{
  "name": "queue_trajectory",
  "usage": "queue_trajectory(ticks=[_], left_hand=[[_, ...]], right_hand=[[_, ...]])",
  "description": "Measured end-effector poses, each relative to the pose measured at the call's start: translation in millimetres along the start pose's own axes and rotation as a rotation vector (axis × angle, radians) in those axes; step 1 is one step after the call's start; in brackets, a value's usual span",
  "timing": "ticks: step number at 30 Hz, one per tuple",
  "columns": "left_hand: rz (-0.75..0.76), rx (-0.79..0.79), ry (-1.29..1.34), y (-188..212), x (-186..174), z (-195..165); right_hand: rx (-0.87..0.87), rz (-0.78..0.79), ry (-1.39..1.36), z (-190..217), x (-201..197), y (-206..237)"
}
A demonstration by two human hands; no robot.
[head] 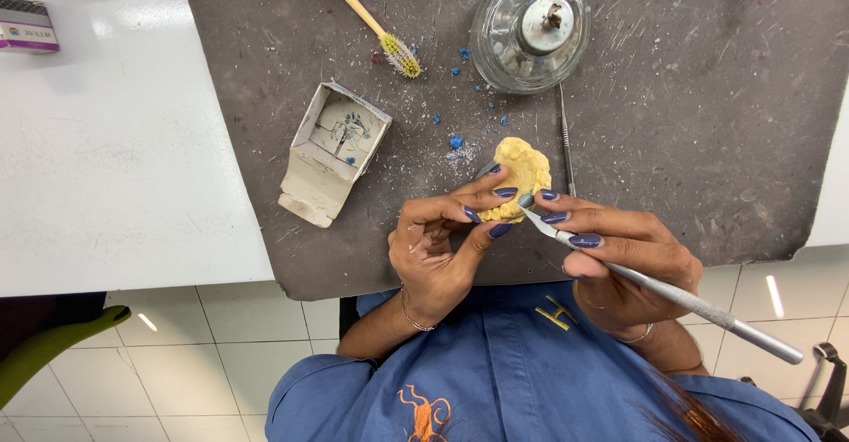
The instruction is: The person holds a yellow dental impression with a blue wax pattern in one hand and a metal wax carving instrument in the other. They repeatedly dip the instrument tip into a heated wax pot on the bench and apply and shape wax onto the teeth area of the denture pattern, turning the model to reach different sides.
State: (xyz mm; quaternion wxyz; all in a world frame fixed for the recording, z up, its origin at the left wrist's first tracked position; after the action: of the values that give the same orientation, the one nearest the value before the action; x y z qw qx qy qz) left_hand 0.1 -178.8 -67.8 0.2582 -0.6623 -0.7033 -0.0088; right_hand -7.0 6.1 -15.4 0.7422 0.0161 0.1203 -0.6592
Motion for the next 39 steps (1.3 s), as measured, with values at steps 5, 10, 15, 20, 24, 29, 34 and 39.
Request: queue_trajectory(ticks=[5,10,15,20,24,29,34,39], left_hand=[[-0.001,0.042,-0.038,0,1,-4],[-0.009,0.022,-0.048,-2,1,-8],[-0.024,-0.013,-0.042,-2,-1,-10],[-0.042,-0.005,-0.013,0,-2,-10],[-0.028,0.001,-0.025,2,-3,-10],[-0.03,0.033,-0.047,3,-3,-12],[-0.015,0.078,-0.089,-1,0,-15],[-0.021,-0.022,-0.091,-5,-1,-16]], right_hand=[[-0.017,-0.024,0.08,8,4,-6],[-0.014,-0.131,-0.108,10,1,-14],[-0.038,-0.094,-0.084,16,3,-9],[-0.032,-0.068,-0.037,14,2,-1],[-0.043,-0.082,-0.039,13,4,-1],[-0.024,-0.069,-0.028,14,5,-2],[-0.008,-0.062,0.006,14,5,-3],[-0.008,-0.085,-0.093,20,4,-10]])
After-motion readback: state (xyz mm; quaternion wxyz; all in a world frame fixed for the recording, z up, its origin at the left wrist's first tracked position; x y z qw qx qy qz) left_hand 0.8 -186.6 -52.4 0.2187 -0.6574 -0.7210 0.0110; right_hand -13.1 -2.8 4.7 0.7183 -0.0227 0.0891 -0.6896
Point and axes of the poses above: each hand's wrist, its own y-axis away from the middle knuckle, its own x-axis out of the palm, z = x × y, the point moved 8 cm from there along -y, towards the middle knuckle, and after that the axes turned 14 degrees about x, right-handed, at the moved point
